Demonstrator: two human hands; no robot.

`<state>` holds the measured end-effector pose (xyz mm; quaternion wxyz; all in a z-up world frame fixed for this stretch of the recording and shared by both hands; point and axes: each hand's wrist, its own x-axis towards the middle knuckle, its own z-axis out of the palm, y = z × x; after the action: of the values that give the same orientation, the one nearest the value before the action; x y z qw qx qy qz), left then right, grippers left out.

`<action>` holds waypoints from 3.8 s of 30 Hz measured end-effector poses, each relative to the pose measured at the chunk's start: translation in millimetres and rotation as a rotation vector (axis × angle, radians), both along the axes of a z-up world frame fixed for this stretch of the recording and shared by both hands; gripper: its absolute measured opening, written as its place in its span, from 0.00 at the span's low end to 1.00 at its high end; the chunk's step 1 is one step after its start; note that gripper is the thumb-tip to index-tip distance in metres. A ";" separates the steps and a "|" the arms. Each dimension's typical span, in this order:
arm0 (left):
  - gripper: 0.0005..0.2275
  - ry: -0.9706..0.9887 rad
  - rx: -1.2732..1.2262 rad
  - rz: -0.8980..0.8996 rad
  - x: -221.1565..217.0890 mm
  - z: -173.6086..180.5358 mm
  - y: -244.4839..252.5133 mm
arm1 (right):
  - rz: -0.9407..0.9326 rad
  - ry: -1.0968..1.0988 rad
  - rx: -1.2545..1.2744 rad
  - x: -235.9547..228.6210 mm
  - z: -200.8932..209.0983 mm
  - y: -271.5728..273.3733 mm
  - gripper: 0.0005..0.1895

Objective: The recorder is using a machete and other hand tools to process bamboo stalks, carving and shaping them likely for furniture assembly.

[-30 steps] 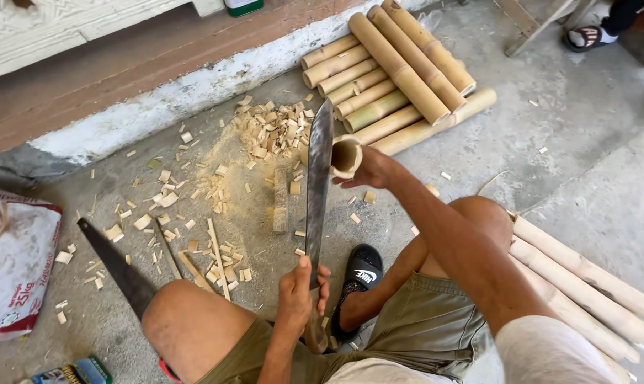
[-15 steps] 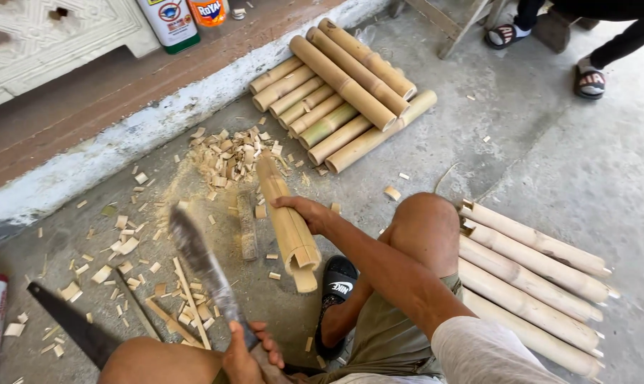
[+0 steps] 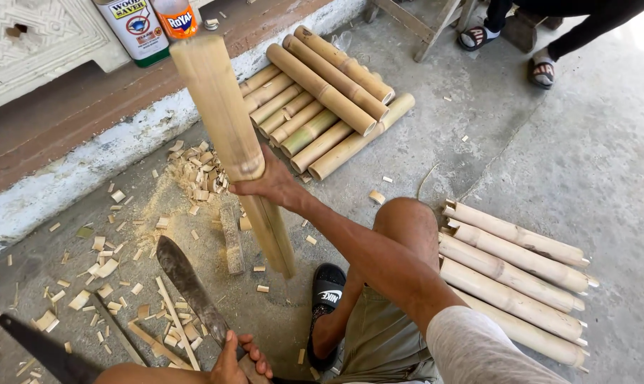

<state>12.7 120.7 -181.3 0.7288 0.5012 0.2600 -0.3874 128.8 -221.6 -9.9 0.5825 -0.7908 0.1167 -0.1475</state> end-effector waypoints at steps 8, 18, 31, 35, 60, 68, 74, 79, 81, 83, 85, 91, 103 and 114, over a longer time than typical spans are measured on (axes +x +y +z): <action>0.21 0.070 0.025 -0.125 10.5 -6.8 2.7 | -0.004 -0.170 -0.159 21.1 -4.0 -0.1 0.54; 0.18 -0.119 0.105 0.125 -26.4 78.4 -29.5 | 0.012 -0.134 -0.051 26.4 -57.3 -33.5 0.52; 0.14 -0.183 -0.017 0.141 -35.2 97.5 -31.8 | 0.029 -0.191 0.038 -20.1 40.7 -42.5 0.25; 0.13 -0.216 -0.023 0.133 -34.6 97.7 -33.0 | -0.010 -0.196 -0.048 -22.2 47.6 -33.7 0.26; 0.07 -1.202 0.360 -0.156 -19.3 146.8 -61.1 | 0.055 -0.168 -0.259 -15.2 1.8 -33.0 0.57; 0.08 -1.057 0.280 -0.166 -15.4 149.4 -82.6 | -0.198 -0.227 -0.143 -23.0 -20.3 25.3 0.48; 0.16 -0.986 0.257 -0.150 -6.3 153.3 -92.7 | -0.241 -0.336 -0.164 -23.8 -29.9 43.9 0.47; 0.21 -0.956 0.265 -0.182 4.7 175.2 -99.6 | -0.204 -0.359 -0.220 -25.4 -12.3 45.4 0.47; 0.24 -0.967 0.289 -0.181 9.4 170.4 -98.5 | -0.200 -0.275 -0.302 -22.9 -10.8 42.6 0.47; 0.24 -0.963 0.298 -0.196 10.7 175.1 -104.1 | -0.152 -0.263 -0.308 -25.5 -4.4 23.3 0.45; 0.25 -0.953 0.348 -0.166 12.7 172.6 -105.1 | -0.051 -0.265 -0.293 -23.5 0.9 10.0 0.44; 0.24 -1.307 0.342 -0.191 23.0 175.7 -127.4 | 0.061 -0.101 -0.482 -24.0 11.3 -27.3 0.24; 0.23 -1.436 0.449 -0.292 35.6 198.0 -146.4 | 0.006 -0.165 -0.541 -32.1 27.8 -23.5 0.24; 0.20 -1.667 0.290 -0.064 14.7 265.2 -132.2 | -0.018 -0.165 -0.387 -44.3 33.4 -6.5 0.24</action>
<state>27.4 -11.5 83.9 0.5993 0.7185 -0.3298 0.1257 84.4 -228.1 23.5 0.4258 -0.8721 0.0451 -0.2368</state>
